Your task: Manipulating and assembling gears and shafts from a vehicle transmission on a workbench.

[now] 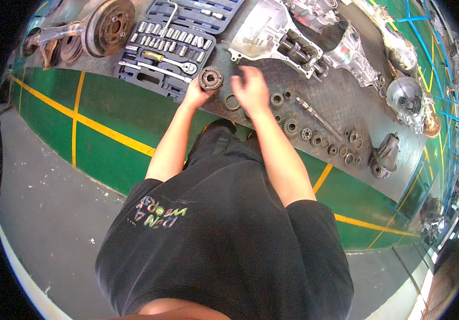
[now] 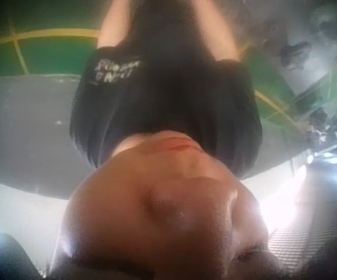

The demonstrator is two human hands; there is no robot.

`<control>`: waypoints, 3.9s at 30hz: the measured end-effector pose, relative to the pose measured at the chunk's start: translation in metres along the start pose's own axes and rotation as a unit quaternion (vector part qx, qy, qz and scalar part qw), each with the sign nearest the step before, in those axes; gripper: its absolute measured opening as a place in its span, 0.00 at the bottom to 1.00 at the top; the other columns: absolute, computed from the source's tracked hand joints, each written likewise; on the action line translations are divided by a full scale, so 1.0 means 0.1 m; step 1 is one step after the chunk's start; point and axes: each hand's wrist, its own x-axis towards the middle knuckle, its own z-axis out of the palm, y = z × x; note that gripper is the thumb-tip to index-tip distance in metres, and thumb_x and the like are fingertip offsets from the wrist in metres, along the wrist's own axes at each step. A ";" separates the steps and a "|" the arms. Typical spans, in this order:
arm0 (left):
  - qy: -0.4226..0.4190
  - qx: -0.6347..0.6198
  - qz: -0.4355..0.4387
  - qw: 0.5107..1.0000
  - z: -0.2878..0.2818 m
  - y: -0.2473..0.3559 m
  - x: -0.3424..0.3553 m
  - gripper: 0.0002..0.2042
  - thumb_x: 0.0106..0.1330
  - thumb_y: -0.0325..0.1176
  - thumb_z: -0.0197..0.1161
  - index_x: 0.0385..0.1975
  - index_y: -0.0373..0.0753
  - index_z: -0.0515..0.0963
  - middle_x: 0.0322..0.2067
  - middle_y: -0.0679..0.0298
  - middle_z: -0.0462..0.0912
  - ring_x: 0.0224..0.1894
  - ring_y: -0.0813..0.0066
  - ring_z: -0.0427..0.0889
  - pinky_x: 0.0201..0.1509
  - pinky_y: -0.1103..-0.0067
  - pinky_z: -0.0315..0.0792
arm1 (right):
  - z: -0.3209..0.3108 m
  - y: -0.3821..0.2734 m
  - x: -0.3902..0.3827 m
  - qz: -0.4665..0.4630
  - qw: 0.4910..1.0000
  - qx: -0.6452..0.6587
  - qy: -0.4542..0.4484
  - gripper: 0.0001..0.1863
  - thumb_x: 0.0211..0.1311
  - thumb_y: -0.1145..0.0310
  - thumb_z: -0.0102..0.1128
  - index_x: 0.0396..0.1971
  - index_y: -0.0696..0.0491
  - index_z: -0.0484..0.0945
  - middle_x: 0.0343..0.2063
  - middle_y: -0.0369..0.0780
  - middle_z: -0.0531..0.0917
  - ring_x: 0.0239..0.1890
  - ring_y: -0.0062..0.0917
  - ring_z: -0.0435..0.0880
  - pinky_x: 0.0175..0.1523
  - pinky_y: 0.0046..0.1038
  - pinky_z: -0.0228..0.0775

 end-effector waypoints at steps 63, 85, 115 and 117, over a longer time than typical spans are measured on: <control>-0.022 -0.006 0.005 1.000 0.02 0.14 -0.01 0.33 0.50 0.29 0.76 0.60 0.40 0.73 0.50 0.54 0.84 0.55 0.59 0.83 0.59 0.71 0.76 | -0.05 0.77 0.12 0.114 0.937 -0.267 -0.193 0.38 0.45 0.58 0.77 0.59 0.53 0.77 0.47 0.51 0.84 0.53 0.45 0.83 0.59 0.40 0.75; -0.016 0.014 -0.006 1.000 -0.03 0.15 0.03 0.31 0.51 0.29 0.76 0.59 0.38 0.74 0.49 0.56 0.85 0.53 0.64 0.84 0.59 0.72 0.76 | -0.25 0.51 0.13 0.122 0.924 -0.332 -0.141 0.38 0.51 0.55 0.75 0.63 0.47 0.73 0.62 0.44 0.73 0.59 0.42 0.78 0.60 0.43 0.74; 0.007 -0.044 0.014 0.999 -0.01 0.10 0.07 0.29 0.55 0.31 0.69 0.59 0.36 0.73 0.53 0.52 0.83 0.56 0.59 0.82 0.61 0.68 0.74 | 0.06 -0.59 0.20 -0.213 0.969 -0.062 -0.103 0.38 0.40 0.62 0.81 0.56 0.58 0.77 0.54 0.50 0.78 0.59 0.45 0.76 0.64 0.40 0.71; 0.010 -0.045 0.014 0.999 -0.02 0.11 0.05 0.29 0.54 0.31 0.69 0.59 0.36 0.73 0.53 0.52 0.83 0.56 0.59 0.83 0.61 0.69 0.74 | 0.06 -0.64 0.14 -0.185 0.978 -0.056 -0.074 0.41 0.37 0.62 0.82 0.56 0.58 0.77 0.54 0.50 0.78 0.58 0.45 0.76 0.64 0.41 0.70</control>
